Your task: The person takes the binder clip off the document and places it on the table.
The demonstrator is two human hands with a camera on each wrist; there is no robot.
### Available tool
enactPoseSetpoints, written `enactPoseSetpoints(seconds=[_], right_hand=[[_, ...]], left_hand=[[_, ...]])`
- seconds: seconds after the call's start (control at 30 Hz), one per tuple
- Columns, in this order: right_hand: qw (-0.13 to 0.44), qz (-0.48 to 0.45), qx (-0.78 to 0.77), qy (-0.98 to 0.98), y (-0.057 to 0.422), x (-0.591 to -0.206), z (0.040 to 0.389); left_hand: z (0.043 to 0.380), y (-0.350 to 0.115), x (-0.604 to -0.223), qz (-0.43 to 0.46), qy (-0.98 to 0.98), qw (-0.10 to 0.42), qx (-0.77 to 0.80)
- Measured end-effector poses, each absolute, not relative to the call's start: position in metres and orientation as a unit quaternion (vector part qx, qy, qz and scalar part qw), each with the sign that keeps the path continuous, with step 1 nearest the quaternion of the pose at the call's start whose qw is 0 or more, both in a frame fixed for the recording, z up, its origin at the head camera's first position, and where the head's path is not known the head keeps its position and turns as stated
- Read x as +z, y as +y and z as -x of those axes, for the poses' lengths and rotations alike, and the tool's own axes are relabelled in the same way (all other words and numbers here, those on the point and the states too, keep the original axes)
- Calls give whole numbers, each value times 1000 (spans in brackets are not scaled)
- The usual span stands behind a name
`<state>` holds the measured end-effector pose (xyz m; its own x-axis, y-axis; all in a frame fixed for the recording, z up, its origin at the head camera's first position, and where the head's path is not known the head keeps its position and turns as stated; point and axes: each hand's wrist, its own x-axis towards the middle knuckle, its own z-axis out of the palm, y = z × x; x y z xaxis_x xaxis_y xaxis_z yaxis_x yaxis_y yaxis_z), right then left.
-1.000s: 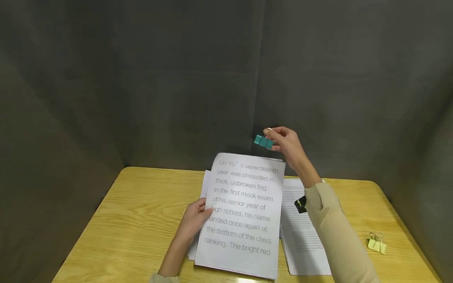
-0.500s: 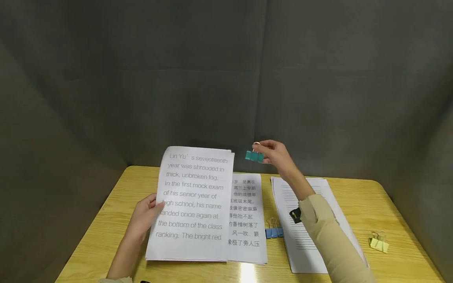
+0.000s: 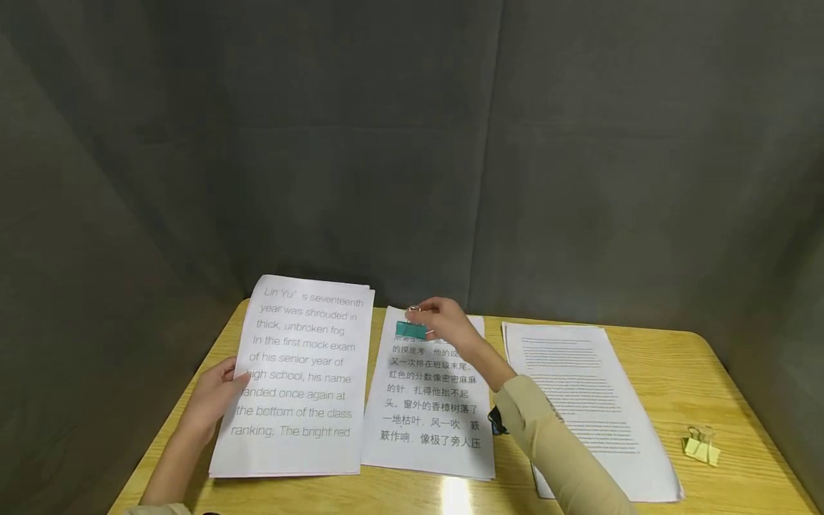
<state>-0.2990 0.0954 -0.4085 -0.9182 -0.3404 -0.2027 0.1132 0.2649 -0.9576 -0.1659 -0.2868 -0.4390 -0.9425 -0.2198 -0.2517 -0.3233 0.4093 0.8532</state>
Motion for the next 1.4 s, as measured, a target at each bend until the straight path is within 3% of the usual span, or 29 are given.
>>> enactPoseSetpoints(seconds=[0.67,1.4], right_hand=[[238,76,-541,803,26,-460,260],[241,84,-513,819,-2,-469,233]], left_hand=[[193,-318,-453,173,868,60,461],[201,-332,-478,199,868,71,449]])
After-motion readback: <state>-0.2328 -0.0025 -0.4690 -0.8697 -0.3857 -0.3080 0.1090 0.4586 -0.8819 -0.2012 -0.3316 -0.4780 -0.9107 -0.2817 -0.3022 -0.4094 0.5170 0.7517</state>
